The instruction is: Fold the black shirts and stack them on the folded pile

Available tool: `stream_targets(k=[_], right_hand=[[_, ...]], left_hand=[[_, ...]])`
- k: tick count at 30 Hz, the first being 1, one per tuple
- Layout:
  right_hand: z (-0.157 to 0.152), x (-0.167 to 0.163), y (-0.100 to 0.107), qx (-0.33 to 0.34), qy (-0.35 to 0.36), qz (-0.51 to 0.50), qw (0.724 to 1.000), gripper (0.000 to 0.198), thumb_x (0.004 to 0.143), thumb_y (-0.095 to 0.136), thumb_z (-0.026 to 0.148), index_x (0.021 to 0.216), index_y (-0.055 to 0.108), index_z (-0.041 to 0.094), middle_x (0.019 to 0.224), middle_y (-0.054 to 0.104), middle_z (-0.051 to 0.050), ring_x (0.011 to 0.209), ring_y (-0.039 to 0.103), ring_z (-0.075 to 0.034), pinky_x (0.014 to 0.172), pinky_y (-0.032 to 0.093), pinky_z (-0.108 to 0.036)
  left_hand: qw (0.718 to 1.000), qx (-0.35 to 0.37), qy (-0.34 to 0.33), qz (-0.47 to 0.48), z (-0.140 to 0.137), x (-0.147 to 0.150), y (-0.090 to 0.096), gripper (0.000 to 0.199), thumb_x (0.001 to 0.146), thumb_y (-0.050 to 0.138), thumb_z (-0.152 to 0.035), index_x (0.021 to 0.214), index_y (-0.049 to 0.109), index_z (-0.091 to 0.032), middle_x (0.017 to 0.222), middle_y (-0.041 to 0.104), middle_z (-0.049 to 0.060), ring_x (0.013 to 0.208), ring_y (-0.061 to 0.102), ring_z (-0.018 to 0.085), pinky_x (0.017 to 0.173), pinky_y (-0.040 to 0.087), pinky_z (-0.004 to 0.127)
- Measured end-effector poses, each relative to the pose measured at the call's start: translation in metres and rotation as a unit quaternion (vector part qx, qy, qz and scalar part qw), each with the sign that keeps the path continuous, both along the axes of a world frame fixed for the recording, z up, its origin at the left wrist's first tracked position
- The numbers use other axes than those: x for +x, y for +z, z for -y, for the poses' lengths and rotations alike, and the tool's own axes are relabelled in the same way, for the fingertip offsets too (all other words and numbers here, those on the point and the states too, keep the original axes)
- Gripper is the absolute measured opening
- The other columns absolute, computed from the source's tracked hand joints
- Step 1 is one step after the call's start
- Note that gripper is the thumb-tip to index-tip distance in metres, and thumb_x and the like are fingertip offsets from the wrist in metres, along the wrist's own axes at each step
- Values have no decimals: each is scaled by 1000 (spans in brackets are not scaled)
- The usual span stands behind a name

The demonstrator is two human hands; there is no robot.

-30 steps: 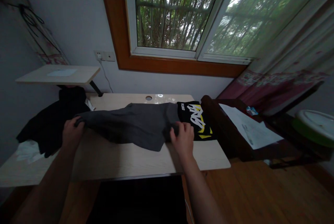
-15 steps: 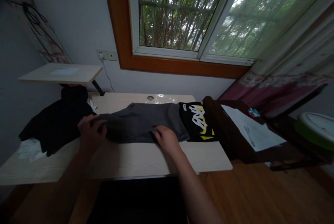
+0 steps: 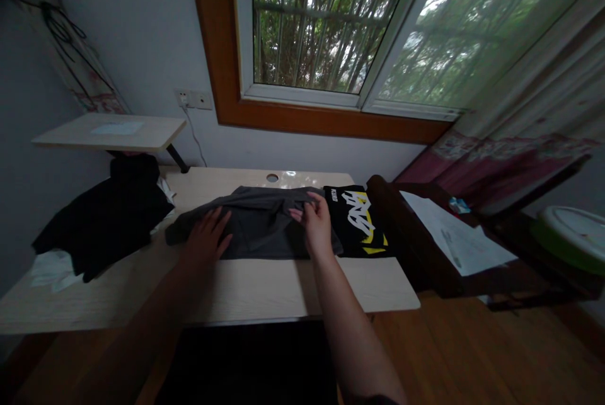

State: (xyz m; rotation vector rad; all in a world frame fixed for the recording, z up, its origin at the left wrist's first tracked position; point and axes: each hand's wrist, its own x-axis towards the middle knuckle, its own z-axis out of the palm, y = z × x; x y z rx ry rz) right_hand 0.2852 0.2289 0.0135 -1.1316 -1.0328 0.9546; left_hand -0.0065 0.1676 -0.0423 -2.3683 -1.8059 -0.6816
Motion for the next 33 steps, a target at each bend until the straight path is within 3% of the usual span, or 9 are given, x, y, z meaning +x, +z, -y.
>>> stream_targets(k=[5,7,10,14,17,21,27,30,33], right_hand=[[31,-34,-8,109,-20,239,965,24,87,61,33,108,67,24,144,48,-12,133,48,-27,107,46,-47],[47,-50,-9,156,16,331,930,19,90,60,27,106,71,26,135,56,-10,129,51,-27,108,44,-49],[61,-69,-17,203,166,430,864,23,93,56,20,106,73,27,115,69,-6,116,58,-24,103,48,-43],[59,-72,-36,120,180,565,796,34,93,61,27,126,66,22,127,68,-10,119,58,-28,103,47,-43],[51,-62,-44,24,159,648,744,48,94,59,38,139,56,21,134,64,-14,104,67,-29,91,51,-42],[42,-49,-40,12,160,695,701,26,96,52,29,117,66,23,127,67,-10,91,70,-23,76,52,-34],[31,-34,-35,-4,104,678,728,13,93,54,24,103,63,22,106,71,-10,84,68,-22,72,47,-29],[23,-10,-31,-18,46,617,786,13,94,52,28,101,61,22,98,71,-9,78,66,-21,69,44,-29],[14,24,-21,1,-32,485,874,17,93,50,36,94,58,22,85,68,-6,75,63,-21,69,45,-30]], left_hand=[[998,38,56,-17,-14,-10,9,55,93,56,-30,147,49,-21,164,26,16,153,16,40,120,16,66],[998,28,37,-31,-18,-8,10,50,90,59,-28,139,57,-22,160,32,15,153,16,40,121,16,66],[999,1,-5,-48,-18,0,8,42,87,63,-31,129,64,-23,145,50,15,146,30,37,123,17,60],[998,-43,20,-45,-13,8,1,50,85,67,-42,132,60,-26,131,58,14,129,45,36,116,28,59],[996,-64,44,-49,-10,5,-2,49,89,62,-35,136,56,-26,137,55,14,128,45,36,107,39,54],[992,-94,60,-55,-11,-10,-3,58,83,63,-19,139,52,-22,139,52,15,126,47,35,98,47,48],[991,-121,23,-43,-14,-27,0,53,78,53,-5,128,58,-21,131,57,13,120,52,30,100,48,44],[992,-121,10,-37,-17,-37,7,53,74,49,-2,121,62,-22,127,59,11,117,54,29,102,47,44],[995,-94,0,-19,-21,-57,25,47,71,48,-2,110,67,-22,114,63,11,108,56,29,99,47,45]])
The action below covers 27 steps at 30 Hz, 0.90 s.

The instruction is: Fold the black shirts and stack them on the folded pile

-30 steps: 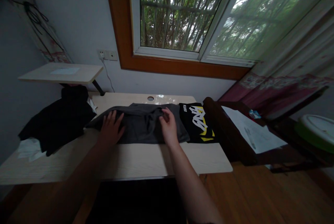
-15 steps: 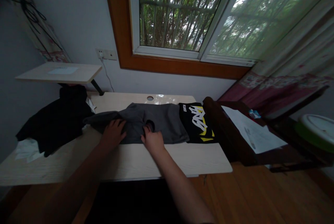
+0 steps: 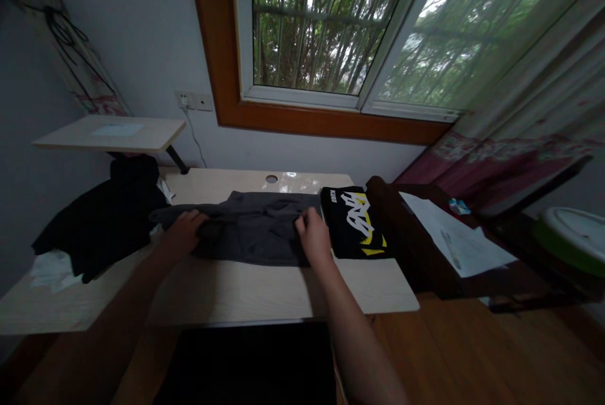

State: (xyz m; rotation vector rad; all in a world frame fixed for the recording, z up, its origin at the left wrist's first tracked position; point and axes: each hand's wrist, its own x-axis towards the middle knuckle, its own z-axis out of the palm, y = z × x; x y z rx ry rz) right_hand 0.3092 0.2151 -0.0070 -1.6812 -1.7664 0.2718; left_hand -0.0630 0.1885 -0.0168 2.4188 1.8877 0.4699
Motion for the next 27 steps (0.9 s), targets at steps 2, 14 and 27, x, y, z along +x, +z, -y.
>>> stream_targets(k=[2,14,27], right_hand=[[-6,21,10,59,-58,-118,990,19,90,51,40,91,55,22,81,64,-4,72,60,-20,69,46,-30],[-48,60,38,158,-115,-519,832,29,81,59,42,96,41,27,85,51,6,72,57,-10,66,51,-24],[5,-15,-21,-38,221,-192,955,18,91,61,37,99,65,21,96,64,-4,88,61,-19,82,49,-33]], left_hand=[[999,42,-16,30,0,-17,22,37,74,50,-6,102,68,-22,106,63,9,104,57,28,99,47,44],[922,340,130,136,8,-67,133,21,92,54,-20,109,67,-18,119,58,1,124,52,22,112,42,45],[998,47,-42,27,-5,1,19,26,94,49,-28,110,69,-23,113,65,8,109,58,25,101,47,41]])
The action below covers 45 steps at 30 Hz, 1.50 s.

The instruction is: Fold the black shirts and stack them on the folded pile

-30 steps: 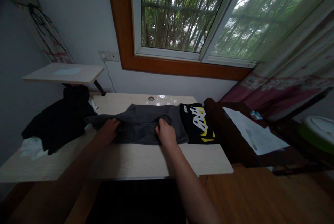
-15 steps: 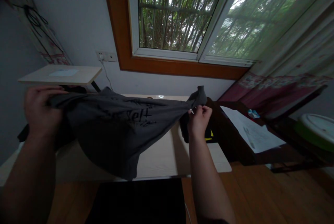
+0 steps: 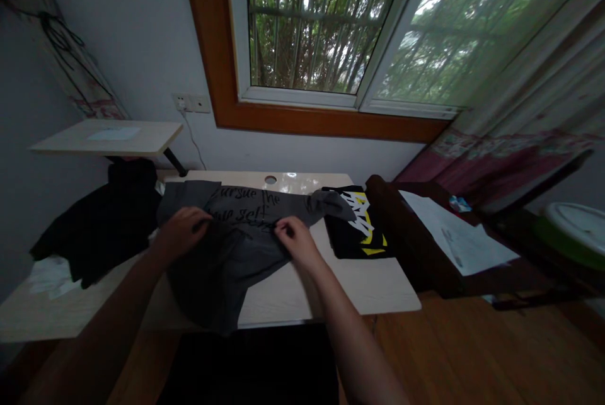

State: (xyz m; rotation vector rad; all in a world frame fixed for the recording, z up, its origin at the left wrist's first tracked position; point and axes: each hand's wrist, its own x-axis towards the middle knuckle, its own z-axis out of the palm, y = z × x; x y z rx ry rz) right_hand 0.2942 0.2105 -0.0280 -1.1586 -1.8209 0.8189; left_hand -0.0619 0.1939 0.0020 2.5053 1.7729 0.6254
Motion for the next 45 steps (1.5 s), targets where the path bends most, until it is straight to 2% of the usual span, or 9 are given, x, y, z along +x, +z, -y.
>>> stream_targets(k=[3,6,11,20,27,31,36,41,45], right_hand=[[18,-21,-7,7,140,151,979,27,80,79,33,103,68,23,108,63,-5,101,58,-22,90,46,-35],[26,-26,-11,24,134,259,956,43,71,84,21,109,65,23,114,60,-7,107,54,-24,94,44,-36],[21,-13,-4,10,118,321,940,32,71,63,1,96,64,20,99,60,-4,95,58,-20,84,43,-28],[9,44,32,56,-21,278,959,13,75,58,9,83,59,20,90,54,-2,78,55,-16,73,41,-25],[5,48,22,-58,117,227,965,21,75,55,7,86,68,20,81,64,1,75,61,-15,70,43,-24],[-1,31,9,-45,88,189,977,21,86,55,13,98,70,20,80,67,1,74,63,-16,71,46,-26],[-12,-4,-5,94,39,206,973,28,90,62,19,117,68,21,123,64,-9,115,59,-23,102,46,-36],[-11,-24,-14,79,41,293,952,35,91,66,23,126,65,21,119,64,-11,114,57,-24,103,46,-38],[-6,-25,-10,50,42,314,947,21,92,64,22,112,69,20,112,64,-8,107,61,-21,95,48,-31]], left_hand=[[996,-83,-27,-24,12,28,-15,44,88,61,-40,130,61,-24,128,61,9,118,55,29,102,46,43],[993,-118,3,-24,20,37,-31,59,84,63,-29,142,51,-20,135,55,13,124,53,30,103,46,44],[989,-145,33,7,19,18,-42,61,78,51,-7,138,51,-16,130,58,14,122,56,26,107,44,40],[991,-102,59,-57,24,-67,7,26,82,51,-23,92,75,-24,108,66,8,101,60,27,99,49,44],[952,-308,-6,-1,29,-49,16,39,83,51,-27,113,75,-25,115,73,4,105,68,23,97,50,34],[979,-204,-16,14,15,-23,7,41,91,47,-34,122,70,-21,122,71,7,112,65,24,103,47,37],[994,-102,16,-21,-14,16,-22,42,93,47,-24,130,64,-15,128,65,12,118,58,27,106,45,40],[990,-75,102,-54,-25,44,-43,53,92,53,-23,144,50,-15,126,62,14,118,57,28,100,47,39],[985,-97,131,-59,-22,48,-42,38,96,48,-27,131,59,-16,119,61,14,105,63,26,85,51,34]])
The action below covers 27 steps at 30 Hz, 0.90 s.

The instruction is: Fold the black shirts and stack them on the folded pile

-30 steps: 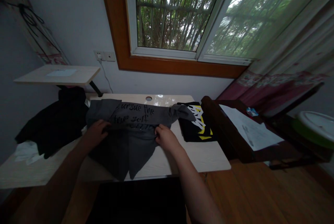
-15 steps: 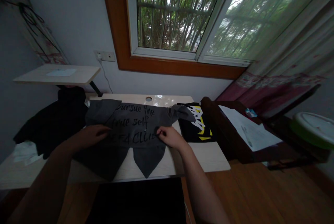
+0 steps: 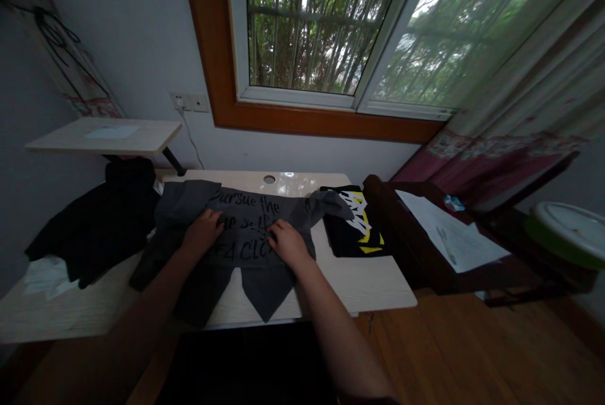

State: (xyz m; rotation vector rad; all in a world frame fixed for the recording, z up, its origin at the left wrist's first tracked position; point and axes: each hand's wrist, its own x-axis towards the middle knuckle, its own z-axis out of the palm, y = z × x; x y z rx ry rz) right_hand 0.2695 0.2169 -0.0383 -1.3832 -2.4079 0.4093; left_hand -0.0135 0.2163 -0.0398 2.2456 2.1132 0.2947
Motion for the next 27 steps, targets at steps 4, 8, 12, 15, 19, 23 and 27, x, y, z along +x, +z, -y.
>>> stream_targets(k=[4,8,12,15,19,23,27], right_hand=[[4,2,5,-31,5,10,999,11,90,64,20,101,68,20,103,65,-5,92,64,-17,83,47,-26],[9,7,9,-41,30,-46,998,4,88,62,16,89,63,20,87,62,0,82,61,-15,75,44,-24],[12,8,20,-28,39,-114,992,6,86,61,14,84,60,20,80,59,1,76,58,-14,73,44,-25],[14,3,35,-1,44,-165,985,3,90,62,22,88,63,20,85,60,-1,83,60,-17,80,47,-28],[14,-14,55,39,36,-238,970,54,86,74,40,135,54,27,130,54,-10,124,54,-25,107,44,-41],[9,-33,67,32,8,-251,967,96,78,81,43,157,27,32,151,39,-12,137,46,-30,112,40,-46],[3,-44,72,-20,22,-229,973,38,91,63,32,128,63,25,117,68,-9,111,64,-28,99,48,-43]], left_hand=[[999,-33,-6,-2,4,0,8,24,97,46,-27,106,66,-19,110,63,10,94,66,23,77,50,32],[1000,1,-1,13,10,0,22,21,97,44,-28,100,64,-21,107,62,8,89,65,21,76,49,30],[990,106,-23,94,16,0,44,19,98,43,-27,99,61,-21,108,61,7,97,63,21,86,49,32],[956,222,-53,185,19,3,63,17,97,44,-25,100,60,-20,106,60,7,101,60,21,92,49,33],[890,333,-138,278,26,14,96,11,97,50,-25,101,59,-21,102,62,5,99,59,20,90,50,36],[836,340,-257,345,35,33,127,9,97,53,-26,103,59,-23,99,63,3,96,60,17,85,51,35],[798,327,-294,411,35,47,138,9,99,53,-29,104,58,-24,98,61,4,97,61,17,86,52,35]])
